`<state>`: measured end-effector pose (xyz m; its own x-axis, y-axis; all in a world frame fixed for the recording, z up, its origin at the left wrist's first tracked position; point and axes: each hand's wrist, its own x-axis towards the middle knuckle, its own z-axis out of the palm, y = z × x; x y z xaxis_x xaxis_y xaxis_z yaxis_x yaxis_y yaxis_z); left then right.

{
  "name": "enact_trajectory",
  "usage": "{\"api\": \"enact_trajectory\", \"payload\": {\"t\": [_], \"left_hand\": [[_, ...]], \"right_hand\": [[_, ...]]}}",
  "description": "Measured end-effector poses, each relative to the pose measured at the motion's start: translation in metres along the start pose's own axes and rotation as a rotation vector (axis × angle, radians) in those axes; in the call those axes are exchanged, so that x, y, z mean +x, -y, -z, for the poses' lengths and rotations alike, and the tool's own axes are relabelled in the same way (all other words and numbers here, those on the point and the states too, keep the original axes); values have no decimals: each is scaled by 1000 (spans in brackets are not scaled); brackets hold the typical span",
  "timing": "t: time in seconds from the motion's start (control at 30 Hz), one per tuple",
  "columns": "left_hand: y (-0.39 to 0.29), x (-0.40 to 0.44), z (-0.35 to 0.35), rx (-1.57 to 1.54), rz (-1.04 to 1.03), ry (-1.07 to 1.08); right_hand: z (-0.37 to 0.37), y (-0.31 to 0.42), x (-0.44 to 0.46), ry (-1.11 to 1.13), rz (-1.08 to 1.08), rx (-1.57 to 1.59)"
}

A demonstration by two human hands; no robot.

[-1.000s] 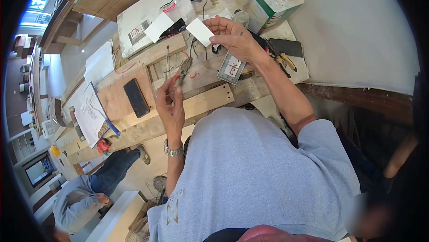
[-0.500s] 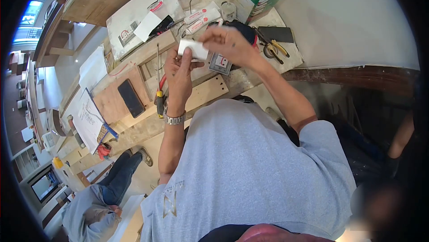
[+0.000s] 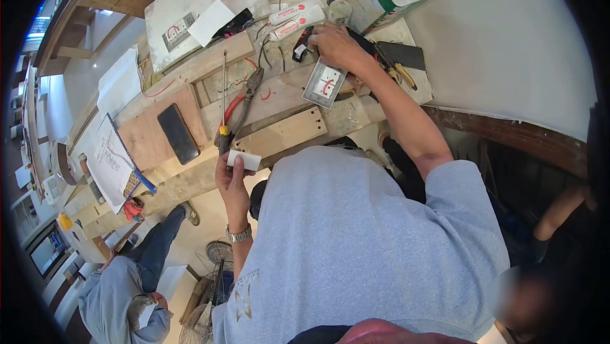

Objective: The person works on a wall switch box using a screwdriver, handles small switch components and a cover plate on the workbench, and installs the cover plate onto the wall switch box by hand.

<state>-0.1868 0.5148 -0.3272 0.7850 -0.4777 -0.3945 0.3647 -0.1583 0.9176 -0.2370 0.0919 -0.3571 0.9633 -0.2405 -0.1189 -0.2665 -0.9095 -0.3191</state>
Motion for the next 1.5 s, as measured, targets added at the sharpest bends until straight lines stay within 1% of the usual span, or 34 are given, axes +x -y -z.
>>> {"api": "enact_trajectory", "payload": {"t": [0.13,0.2,0.33,0.4,0.43,0.5,0.63,0.7,0.73,0.8,0.83,0.9,0.93,1.0,1.03,1.1,1.23,1.3,1.33,1.4,1.5], "left_hand": [[2,-4,1,-58,23,-95],[-3,-7,-7,-82,32,-117],[-16,-6,-22,-45,35,-135],[-17,-4,-24,-44,36,-151],[-17,-4,-23,-43,38,-165],[-15,-3,-19,-48,41,-179],[-10,0,-12,-68,50,-200],[-8,2,-11,-64,48,-198],[-9,4,-11,-60,50,-193],[-14,5,-16,-59,35,-197],[-18,7,-20,-64,21,-204],[-21,7,-22,-55,14,-194],[-22,7,-23,-48,11,-191],[-25,4,-27,-59,4,-189],[-26,3,-28,-67,3,-190],[-24,1,-27,-76,-5,-181],[-21,-4,-24,-78,-19,-122],[-24,-6,-25,-76,-35,-107],[-25,-7,-25,-74,-44,-99],[-24,-6,-24,-63,-64,-76],[-18,-3,-21,-61,-84,-22]], "right_hand": [[-2,-2,55,-22,-37,-17],[-3,-11,87,-240,-60,49],[-25,-40,156,-257,-134,58],[-35,-46,179,-154,-432,84],[-34,-51,187,-152,-432,85],[-24,-56,199,149,-518,264],[-19,-45,199,203,-514,229],[-24,-36,193,-10,-487,61],[-21,-36,192,-18,-487,63],[-16,-40,186,178,-466,182],[-14,-47,188,168,-468,180],[-15,-60,188,418,-567,384],[-13,-60,179,409,-567,380],[-15,-51,147,-189,-498,273],[-7,-43,130,-196,-497,271],[21,-18,92,-456,-203,314],[40,14,40,-565,-156,285],[45,20,22,-637,-40,317],[45,25,14,-645,-45,315],[47,31,-1,-719,56,404],[45,42,-14,-793,57,463]]}}
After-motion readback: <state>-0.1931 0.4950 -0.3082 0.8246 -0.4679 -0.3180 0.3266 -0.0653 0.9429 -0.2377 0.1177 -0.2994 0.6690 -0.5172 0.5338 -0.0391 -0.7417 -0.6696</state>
